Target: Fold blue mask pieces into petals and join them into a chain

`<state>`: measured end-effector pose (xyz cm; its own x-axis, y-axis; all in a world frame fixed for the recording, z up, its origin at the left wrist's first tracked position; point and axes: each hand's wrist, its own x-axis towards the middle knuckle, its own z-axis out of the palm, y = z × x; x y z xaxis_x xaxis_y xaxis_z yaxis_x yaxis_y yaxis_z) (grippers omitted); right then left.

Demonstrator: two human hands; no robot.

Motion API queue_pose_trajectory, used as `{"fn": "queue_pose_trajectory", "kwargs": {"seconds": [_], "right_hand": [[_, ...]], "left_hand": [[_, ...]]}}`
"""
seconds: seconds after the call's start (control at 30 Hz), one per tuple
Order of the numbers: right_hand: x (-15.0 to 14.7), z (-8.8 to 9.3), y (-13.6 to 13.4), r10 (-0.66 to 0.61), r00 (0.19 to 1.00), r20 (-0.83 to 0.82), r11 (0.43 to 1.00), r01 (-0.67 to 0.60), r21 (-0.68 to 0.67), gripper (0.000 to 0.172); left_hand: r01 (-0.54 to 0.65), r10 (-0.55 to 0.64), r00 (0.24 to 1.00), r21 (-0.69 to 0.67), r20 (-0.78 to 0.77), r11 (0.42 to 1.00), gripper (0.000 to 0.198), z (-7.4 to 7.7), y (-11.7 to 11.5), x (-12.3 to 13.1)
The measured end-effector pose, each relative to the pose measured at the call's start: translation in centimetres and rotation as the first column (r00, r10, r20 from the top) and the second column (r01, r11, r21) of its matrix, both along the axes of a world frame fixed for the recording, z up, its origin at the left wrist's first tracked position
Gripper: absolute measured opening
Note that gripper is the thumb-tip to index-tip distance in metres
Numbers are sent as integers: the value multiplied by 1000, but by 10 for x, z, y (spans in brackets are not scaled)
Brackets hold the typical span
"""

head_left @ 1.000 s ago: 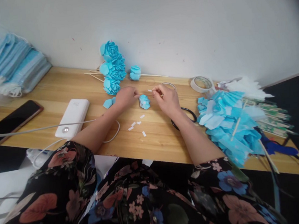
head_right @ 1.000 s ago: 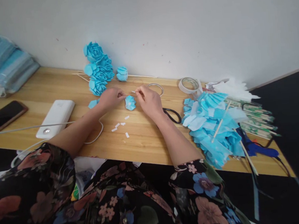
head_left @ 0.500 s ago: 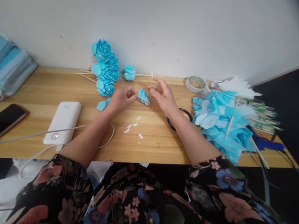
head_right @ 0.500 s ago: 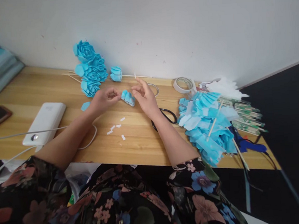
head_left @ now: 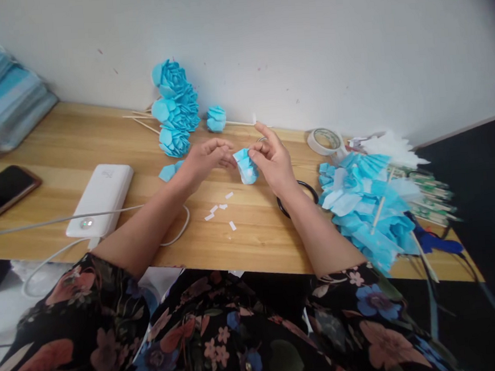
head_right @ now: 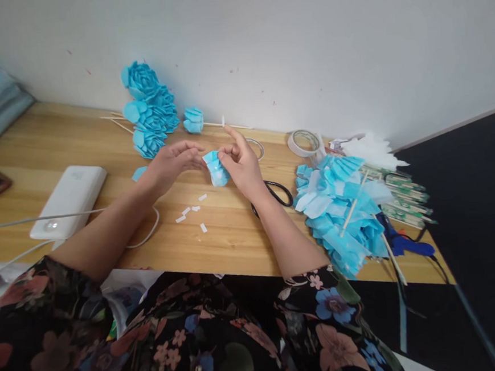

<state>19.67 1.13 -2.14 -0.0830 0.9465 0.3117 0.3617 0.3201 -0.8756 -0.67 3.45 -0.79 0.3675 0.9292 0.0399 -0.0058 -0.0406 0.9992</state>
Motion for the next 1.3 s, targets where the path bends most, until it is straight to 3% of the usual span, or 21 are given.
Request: {"fn": "queue_pose_trajectory", "kwargs": {"seconds": [0.1,0.3,0.47,0.57,0.7,1.03,1.3], "right_hand": [[-1,2,-1,-44,999,-19,999,45,10,65],[-5,4,-3,-64,997,-34,998,64,-9,65],[-6,5,-4,-12,999,42,1000,12,17,59],[-3,10,-5,-58,998,15,997,57,58,49],[1,18,-6,-132,987,-95,983,143,114,28],[-4,17,-9,-45,999,-27,998,46,35,26],[-5,14,-7,5,989,-149,999,0,36,28]], "left_hand": [[36,-27,997,-124,75,992,33,-1,-1,1],[105,-100,994,-119,51,987,38,-5,-3,2],[31,-19,997,-158,75,987,23,-6,-1,3],[-36,46,997,-162,57,986,13,-2,0,2],[-108,106,994,-87,-36,990,11,5,-3,1],[-95,103,988,72,-113,993,19,4,-5,3],[-107,123,980,106,-156,989,24,11,-7,5]]}}
